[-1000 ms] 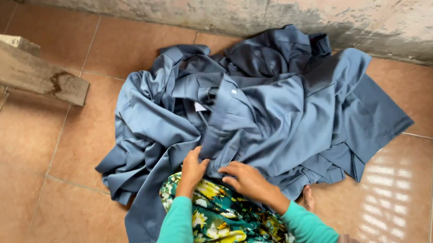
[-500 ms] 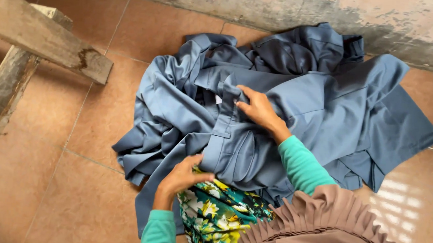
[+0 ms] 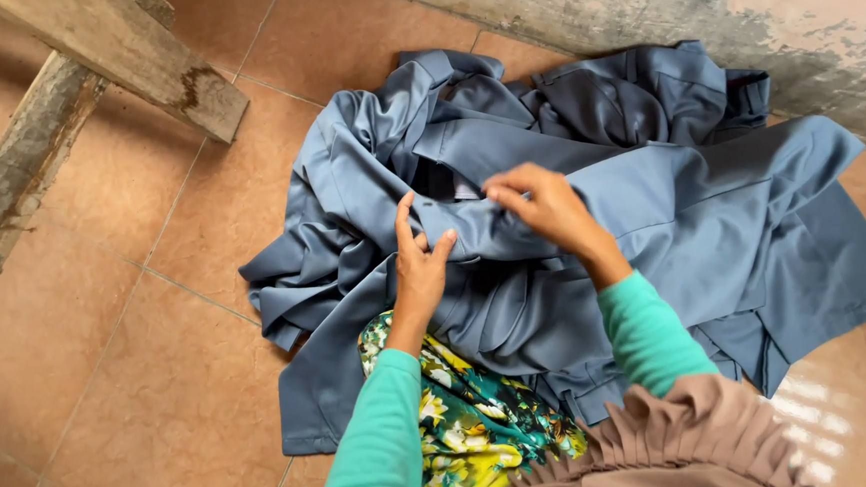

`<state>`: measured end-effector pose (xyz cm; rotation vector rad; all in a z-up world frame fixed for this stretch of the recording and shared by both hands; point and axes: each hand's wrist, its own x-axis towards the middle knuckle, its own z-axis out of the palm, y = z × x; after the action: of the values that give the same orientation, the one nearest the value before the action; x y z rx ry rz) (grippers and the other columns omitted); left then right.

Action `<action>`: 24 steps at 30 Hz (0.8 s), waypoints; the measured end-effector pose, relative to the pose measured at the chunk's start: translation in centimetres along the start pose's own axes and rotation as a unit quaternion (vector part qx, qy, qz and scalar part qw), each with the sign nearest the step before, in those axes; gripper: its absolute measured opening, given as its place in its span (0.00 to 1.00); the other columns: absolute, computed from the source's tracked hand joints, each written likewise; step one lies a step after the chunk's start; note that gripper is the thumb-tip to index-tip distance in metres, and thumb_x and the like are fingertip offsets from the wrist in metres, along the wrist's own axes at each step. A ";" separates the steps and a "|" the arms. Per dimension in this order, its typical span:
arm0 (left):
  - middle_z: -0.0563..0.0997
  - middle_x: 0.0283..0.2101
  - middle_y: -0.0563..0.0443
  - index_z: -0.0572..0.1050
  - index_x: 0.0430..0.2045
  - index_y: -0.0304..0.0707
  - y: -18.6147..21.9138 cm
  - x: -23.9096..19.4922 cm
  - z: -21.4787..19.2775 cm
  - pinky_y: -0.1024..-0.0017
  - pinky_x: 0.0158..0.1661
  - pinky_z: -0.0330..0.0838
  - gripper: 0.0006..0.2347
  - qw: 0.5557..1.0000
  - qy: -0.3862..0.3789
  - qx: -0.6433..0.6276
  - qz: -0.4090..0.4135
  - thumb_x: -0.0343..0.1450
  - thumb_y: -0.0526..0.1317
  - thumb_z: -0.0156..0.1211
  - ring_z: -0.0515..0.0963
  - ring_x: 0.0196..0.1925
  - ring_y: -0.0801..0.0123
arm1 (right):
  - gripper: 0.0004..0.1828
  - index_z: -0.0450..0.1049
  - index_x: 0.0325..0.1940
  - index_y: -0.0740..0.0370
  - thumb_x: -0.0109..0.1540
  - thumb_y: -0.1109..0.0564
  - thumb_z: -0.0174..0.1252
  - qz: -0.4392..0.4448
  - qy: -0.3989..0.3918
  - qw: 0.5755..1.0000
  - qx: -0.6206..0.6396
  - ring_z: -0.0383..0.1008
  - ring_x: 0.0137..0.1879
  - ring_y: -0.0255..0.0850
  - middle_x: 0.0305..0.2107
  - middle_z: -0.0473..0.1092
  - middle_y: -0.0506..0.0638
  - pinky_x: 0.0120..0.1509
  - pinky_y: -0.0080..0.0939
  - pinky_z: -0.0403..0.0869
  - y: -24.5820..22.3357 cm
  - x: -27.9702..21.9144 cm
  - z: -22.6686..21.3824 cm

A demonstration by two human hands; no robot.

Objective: The person sits on a tiled floor and folds several pairs of grey trousers by hand. They smooth the fabric, fold the legs together, and fold the trousers into neat rectangles, stacking them on the floor.

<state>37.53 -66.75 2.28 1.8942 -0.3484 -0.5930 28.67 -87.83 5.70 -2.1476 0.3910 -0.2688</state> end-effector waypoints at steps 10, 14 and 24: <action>0.76 0.60 0.42 0.71 0.59 0.50 -2.8 -1.9 0.4 0.58 0.64 0.65 0.29 0.991 -0.038 0.066 0.107 0.61 0.30 0.70 0.73 0.65 0.49 | 0.14 0.76 0.53 0.29 0.64 0.48 0.62 0.075 0.016 0.960 -0.270 0.71 0.56 0.51 0.46 0.70 0.48 0.63 0.64 0.63 11.2 11.0 5.0; 0.75 0.45 0.48 0.78 0.49 0.49 -1.4 -0.7 -2.2 0.63 0.53 0.73 0.19 0.972 0.004 0.134 0.191 0.63 0.32 0.69 0.80 0.51 0.53 | 0.14 0.78 0.49 0.30 0.66 0.55 0.57 0.025 -0.013 0.985 -0.170 0.73 0.52 0.56 0.42 0.69 0.52 0.57 0.62 0.70 6.8 9.4 3.1; 0.85 0.45 0.52 0.80 0.49 0.56 5.5 -0.1 -11.9 0.63 0.50 0.75 0.11 0.965 -0.106 0.207 0.121 0.74 0.40 0.57 0.83 0.52 0.57 | 0.18 0.83 0.42 0.55 0.54 0.43 0.70 -0.066 -0.210 0.974 -0.047 0.73 0.45 0.58 0.39 0.70 0.56 0.51 0.61 0.72 -8.1 1.1 -2.6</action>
<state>44.21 -59.57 11.06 2.1439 -0.8883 -0.5917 30.21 -85.88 13.87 -2.2538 0.0157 0.1342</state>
